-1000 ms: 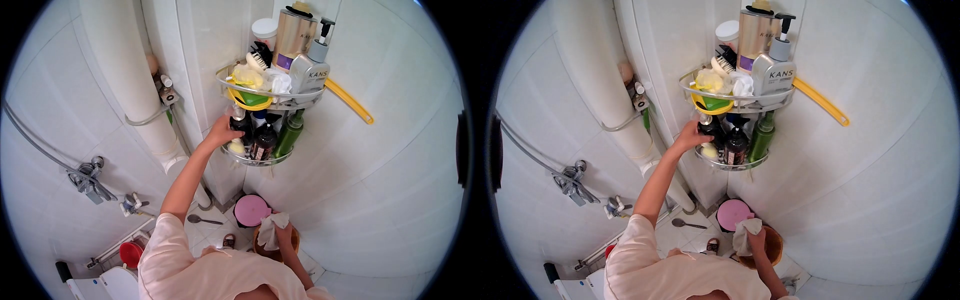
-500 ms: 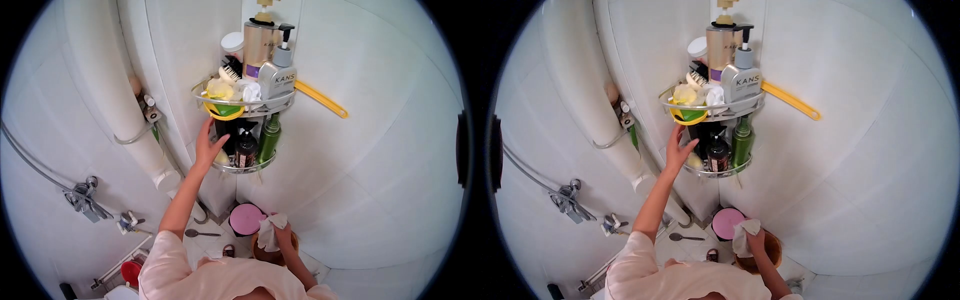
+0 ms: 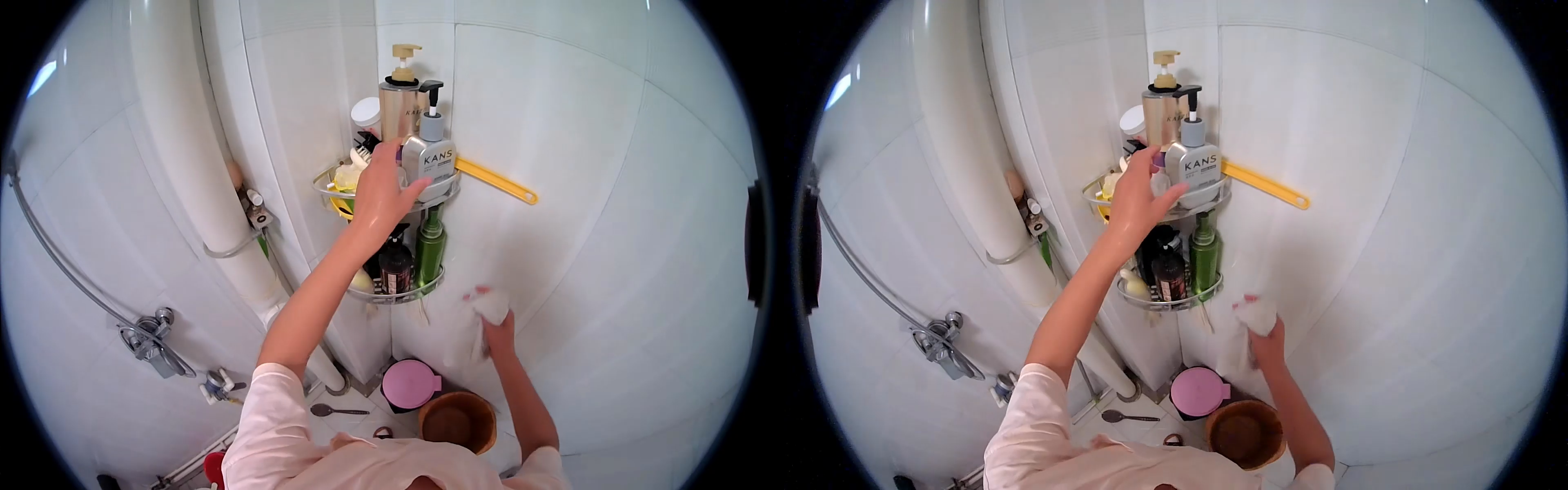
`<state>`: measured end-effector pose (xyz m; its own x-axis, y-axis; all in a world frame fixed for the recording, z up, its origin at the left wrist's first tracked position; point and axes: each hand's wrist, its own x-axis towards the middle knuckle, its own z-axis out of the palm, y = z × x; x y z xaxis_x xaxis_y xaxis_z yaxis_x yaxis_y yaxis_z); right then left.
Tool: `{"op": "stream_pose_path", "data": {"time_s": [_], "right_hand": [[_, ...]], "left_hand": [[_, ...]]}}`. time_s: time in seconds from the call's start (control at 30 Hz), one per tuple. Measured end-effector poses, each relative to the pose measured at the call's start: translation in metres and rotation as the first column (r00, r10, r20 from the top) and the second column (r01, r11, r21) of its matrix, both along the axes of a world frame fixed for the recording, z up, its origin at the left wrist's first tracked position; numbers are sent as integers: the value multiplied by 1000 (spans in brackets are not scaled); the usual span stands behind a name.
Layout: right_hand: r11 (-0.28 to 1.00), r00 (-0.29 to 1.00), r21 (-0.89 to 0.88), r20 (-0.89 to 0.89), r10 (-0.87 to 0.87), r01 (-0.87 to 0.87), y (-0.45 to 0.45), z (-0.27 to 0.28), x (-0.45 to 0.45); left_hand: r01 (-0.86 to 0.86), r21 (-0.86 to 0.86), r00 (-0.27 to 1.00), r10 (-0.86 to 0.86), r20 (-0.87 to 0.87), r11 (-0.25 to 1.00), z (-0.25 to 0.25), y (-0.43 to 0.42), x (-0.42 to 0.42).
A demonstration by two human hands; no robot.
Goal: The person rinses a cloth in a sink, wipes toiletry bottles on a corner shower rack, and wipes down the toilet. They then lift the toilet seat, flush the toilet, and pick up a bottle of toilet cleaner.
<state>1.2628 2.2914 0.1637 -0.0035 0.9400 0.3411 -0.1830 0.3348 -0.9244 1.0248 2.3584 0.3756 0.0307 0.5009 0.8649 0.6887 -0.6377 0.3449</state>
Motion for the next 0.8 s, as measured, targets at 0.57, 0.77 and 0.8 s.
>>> {"op": "stream_pose_path", "data": {"time_s": [0.57,0.77,0.8], "right_hand": [[659,729,692,283,-624,295,145,209,-103],[706,797,651,254,-548,279,158,191,-77],[710,788,653,280,-549,263,153,190,-72]], "left_hand": [[114,-254,992,-126,-32,960,-2,42,-21],[-69,-316,984,13,-177,946,16,36,-51],[-40,-312,983,-19,-184,949,9,38,-51]]}}
